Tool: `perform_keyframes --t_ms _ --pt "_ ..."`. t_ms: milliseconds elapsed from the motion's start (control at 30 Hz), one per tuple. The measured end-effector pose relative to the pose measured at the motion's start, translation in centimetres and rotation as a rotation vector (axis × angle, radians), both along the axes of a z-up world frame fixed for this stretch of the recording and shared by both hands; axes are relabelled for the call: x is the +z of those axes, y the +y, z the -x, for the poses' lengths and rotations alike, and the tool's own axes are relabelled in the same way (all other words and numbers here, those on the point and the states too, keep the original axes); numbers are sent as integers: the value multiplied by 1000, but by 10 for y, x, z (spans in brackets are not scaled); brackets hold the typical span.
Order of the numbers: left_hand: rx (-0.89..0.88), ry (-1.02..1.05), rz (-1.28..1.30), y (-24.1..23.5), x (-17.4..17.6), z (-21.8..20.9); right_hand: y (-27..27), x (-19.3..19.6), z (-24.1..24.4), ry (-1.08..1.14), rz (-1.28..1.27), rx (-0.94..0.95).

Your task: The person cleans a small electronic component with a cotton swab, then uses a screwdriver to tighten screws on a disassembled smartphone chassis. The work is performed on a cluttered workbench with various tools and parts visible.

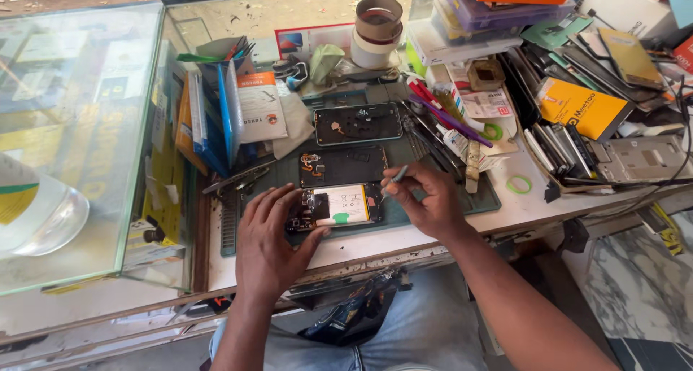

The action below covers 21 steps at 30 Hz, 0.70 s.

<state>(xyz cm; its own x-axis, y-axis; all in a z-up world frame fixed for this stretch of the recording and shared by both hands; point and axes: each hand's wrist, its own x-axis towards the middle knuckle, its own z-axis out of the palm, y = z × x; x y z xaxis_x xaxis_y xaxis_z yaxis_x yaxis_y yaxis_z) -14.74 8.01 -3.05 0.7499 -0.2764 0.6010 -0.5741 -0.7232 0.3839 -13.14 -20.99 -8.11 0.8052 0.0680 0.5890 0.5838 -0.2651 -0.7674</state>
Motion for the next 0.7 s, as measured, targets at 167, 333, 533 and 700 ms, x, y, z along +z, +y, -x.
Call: perform_keyframes --t_ms 167,333,533,700 --pt "72 84 -32 4 -14 -4 -1 -6 0 0 63 -19" --pt "102 155 -80 3 -16 -7 -1 -3 4 14 42 25" --pt "90 175 -102 5 -17 -10 4 -2 0 43 -17 8" --pt "88 161 -94 6 -19 -12 8 0 -3 96 -31 -33"
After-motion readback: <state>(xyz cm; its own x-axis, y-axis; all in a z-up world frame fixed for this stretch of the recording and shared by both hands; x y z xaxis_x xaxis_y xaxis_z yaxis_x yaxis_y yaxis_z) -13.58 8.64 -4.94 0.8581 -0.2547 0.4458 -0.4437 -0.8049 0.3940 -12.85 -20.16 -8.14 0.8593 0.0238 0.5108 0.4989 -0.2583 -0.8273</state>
